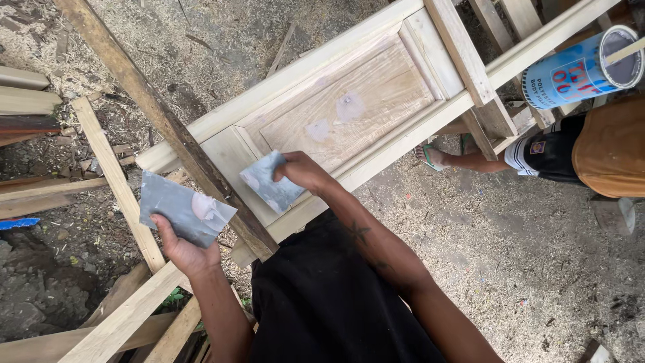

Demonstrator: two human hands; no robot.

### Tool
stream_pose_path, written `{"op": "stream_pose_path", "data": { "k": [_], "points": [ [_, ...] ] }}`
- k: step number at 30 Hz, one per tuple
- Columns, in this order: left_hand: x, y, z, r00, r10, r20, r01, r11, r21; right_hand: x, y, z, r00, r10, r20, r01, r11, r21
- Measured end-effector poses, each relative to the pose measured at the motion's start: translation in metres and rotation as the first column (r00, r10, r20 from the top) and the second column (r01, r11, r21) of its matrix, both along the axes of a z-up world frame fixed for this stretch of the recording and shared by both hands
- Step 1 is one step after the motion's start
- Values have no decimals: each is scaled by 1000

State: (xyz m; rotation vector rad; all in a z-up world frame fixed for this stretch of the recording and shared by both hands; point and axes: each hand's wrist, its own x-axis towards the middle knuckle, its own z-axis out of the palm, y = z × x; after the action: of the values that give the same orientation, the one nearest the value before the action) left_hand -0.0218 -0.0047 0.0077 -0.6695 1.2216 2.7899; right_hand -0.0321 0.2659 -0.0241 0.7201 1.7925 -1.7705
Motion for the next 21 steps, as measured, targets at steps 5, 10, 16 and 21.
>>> {"op": "stream_pose_path", "data": {
  "k": [5, 10, 16, 21],
  "points": [
    [2, 10, 4, 998, -62, 4, 61, 997, 37, 79, 31, -1, 934, -343, 103, 357, 866, -349],
    [-1, 27, 9, 985, -171, -1, 170, 983, 71, 132, 55, 24, 808, -566, 163, 566, 669, -482],
    [-7, 66, 28, 946, -323, -8, 323, 946, 20, 144, 63, 45, 727, -685, -49, 612, 679, -405],
    [-7, 108, 29, 947, -319, 43, 321, 945, -57, 137, 91, 47, 800, -467, -377, 430, 884, -184]
  ]
}}
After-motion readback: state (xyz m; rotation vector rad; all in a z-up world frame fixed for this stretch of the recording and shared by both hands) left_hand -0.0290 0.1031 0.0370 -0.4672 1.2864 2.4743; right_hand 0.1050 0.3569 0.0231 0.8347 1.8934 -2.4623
